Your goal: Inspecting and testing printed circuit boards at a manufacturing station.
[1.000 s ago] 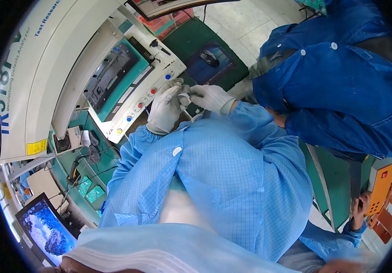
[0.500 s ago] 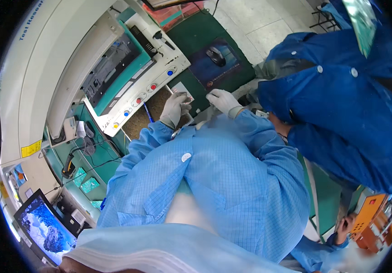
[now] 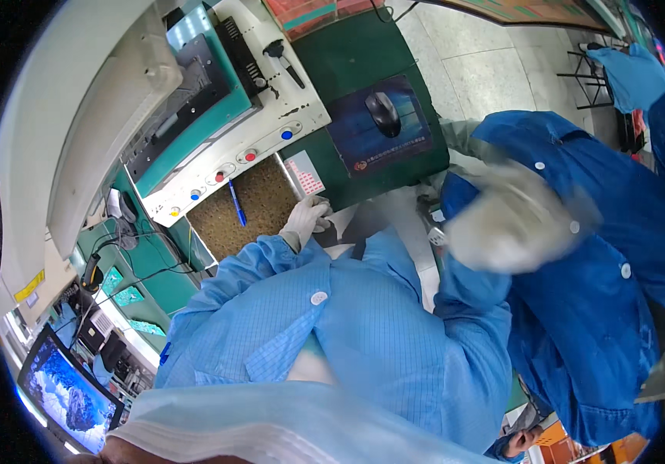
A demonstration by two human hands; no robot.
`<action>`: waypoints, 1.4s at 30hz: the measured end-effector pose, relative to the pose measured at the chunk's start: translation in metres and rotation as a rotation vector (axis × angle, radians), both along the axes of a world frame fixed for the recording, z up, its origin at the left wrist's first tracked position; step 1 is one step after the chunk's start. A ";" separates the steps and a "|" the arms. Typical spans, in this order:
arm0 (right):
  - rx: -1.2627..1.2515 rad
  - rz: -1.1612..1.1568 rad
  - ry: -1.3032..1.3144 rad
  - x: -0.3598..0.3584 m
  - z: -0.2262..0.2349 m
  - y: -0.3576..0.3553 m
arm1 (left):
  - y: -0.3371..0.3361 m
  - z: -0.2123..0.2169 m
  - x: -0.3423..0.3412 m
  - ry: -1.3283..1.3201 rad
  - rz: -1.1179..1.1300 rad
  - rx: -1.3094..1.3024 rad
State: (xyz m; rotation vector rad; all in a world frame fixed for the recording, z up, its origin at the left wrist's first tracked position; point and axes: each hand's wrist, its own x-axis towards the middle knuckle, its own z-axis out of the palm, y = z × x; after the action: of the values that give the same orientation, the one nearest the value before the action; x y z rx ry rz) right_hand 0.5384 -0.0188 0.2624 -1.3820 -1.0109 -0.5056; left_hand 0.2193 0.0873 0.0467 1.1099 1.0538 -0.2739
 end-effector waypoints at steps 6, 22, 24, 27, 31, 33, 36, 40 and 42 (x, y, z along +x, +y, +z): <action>0.401 -0.152 -0.089 0.089 0.101 -0.053 | 0.000 -0.016 0.013 0.075 0.017 -0.006; 0.547 -0.156 -0.073 0.093 0.147 -0.090 | 0.010 0.016 0.017 -0.009 0.081 -0.046; 0.539 -0.197 -0.079 0.082 0.152 -0.080 | 0.008 0.016 0.010 -0.087 0.143 -0.040; 0.398 -0.282 -0.144 0.056 0.169 -0.064 | 0.011 0.009 0.001 -0.141 0.227 -0.148; 0.318 -0.271 0.070 0.025 0.181 -0.049 | 0.028 0.000 -0.016 -0.217 0.044 0.192; 0.236 -0.352 0.046 0.021 0.189 -0.052 | 0.037 -0.004 -0.021 -0.271 0.097 0.112; 0.129 -0.381 0.153 0.006 0.195 -0.053 | 0.046 -0.007 -0.028 -0.304 0.128 0.070; -0.074 -0.534 -0.156 -0.055 0.195 -0.051 | 0.054 0.001 -0.038 -0.362 0.071 0.179; -0.189 -0.386 -0.258 -0.099 0.193 -0.072 | 0.056 0.017 -0.040 -0.308 -0.011 0.247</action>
State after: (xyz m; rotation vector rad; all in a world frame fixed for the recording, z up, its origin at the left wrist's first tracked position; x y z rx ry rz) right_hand 0.4398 -0.0913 0.4555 -1.7252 -1.0186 -0.9116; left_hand 0.1790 0.1428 0.0633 1.3319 0.8197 0.0219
